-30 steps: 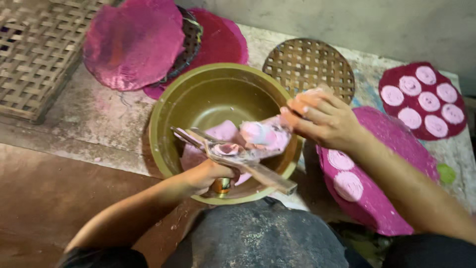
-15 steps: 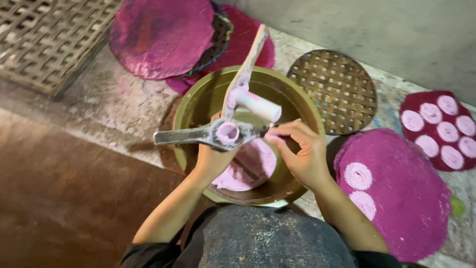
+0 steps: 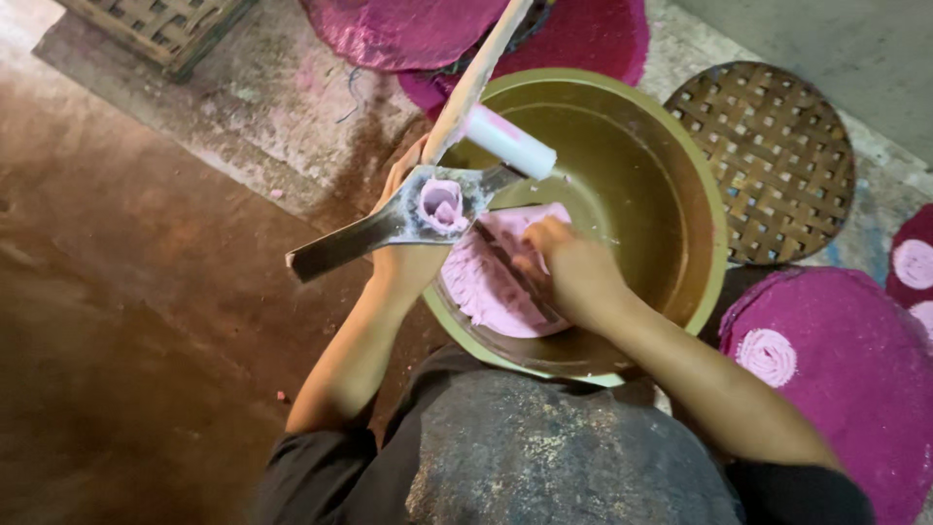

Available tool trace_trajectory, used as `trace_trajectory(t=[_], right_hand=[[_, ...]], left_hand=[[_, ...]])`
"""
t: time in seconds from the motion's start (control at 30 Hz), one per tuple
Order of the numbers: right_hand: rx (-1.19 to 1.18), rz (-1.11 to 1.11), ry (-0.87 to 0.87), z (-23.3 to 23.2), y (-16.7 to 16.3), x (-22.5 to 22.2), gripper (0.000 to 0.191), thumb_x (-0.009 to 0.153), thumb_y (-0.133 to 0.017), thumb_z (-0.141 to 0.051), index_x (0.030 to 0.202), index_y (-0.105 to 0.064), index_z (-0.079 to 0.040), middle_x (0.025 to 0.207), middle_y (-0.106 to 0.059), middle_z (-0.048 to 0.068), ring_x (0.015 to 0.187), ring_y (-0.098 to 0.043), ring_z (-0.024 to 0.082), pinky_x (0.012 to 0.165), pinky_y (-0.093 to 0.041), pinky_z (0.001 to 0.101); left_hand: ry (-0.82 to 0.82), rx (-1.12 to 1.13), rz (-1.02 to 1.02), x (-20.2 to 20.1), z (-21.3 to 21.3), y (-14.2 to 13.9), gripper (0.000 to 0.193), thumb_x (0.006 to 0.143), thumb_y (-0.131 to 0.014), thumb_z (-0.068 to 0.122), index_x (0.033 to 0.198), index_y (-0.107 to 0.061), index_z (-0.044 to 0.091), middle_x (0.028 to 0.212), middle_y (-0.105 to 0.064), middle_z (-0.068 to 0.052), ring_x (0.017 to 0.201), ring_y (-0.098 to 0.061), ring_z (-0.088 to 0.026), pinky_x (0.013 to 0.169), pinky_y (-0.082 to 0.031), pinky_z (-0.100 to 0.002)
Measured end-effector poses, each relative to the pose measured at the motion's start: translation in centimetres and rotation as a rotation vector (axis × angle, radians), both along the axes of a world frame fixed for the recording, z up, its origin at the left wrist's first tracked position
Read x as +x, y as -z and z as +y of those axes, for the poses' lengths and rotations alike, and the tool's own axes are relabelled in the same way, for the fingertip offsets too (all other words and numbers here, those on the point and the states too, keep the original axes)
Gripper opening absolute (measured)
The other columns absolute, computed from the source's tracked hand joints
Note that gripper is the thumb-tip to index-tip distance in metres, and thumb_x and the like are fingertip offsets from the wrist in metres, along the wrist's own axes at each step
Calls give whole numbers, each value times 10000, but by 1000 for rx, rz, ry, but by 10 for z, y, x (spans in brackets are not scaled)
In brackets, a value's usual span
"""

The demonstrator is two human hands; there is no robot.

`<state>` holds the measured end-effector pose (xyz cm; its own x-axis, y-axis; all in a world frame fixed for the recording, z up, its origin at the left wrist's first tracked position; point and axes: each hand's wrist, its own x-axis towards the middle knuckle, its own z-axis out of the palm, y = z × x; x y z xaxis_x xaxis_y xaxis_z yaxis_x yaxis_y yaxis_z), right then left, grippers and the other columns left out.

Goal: The person uses a hand-held extruder tool to pipe pink dough-like material into spiral rosettes onto round magenta boards. They load the material into the tool, squeeze rosettes one at a time onto the boards, and set finished boards aside on woven trays.

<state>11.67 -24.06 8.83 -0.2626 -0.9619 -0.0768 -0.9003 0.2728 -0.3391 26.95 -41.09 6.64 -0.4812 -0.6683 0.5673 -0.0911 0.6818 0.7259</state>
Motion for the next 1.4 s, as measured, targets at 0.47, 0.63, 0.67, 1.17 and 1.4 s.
trace_trajectory(t=[0.47,0.63,0.67,1.17,1.4], right_hand=[[227,369,-383,-21,26,-41,346,937,-517,-118,1250,-580,16,924,-694,161,674,-723,340,557,-584,445],[354,204,-349,5,11,-3,445,945,-511,-125,1381,-501,-36,846,-707,167,674,-727,317,547,-583,439],[285,206,-371,15,6,4,496,920,-515,-102,1411,-478,-45,862,-703,178,639,-727,320,531,-582,440],[-25,-585,-328,85,-112,-71,330,1050,-550,-168,1302,-674,4,1088,-791,164,935,-760,345,839,-570,450],[331,384,-126,34,-124,-14,250,938,-569,-249,1158,-670,-188,901,-719,81,726,-701,315,611,-558,466]], left_hand=[[-23,-68,-82,2,-3,13,375,822,-835,178,1143,-663,86,1451,-586,-84,1180,-677,-313,905,-578,-409],[-39,-123,-124,2,-1,13,333,818,-812,196,1099,-662,99,1467,-575,-64,1225,-638,-331,908,-576,-425],[-30,-110,-121,2,0,13,337,816,-809,201,1101,-662,96,1465,-574,-67,1223,-640,-328,912,-574,-425],[164,-181,-301,-3,14,-14,637,777,-794,280,1359,-610,95,1378,-599,-109,1179,-625,-380,952,-536,-470],[349,-204,-296,-31,36,-13,531,821,-799,337,1260,-646,83,1251,-674,-152,1097,-668,-337,921,-543,-439]])
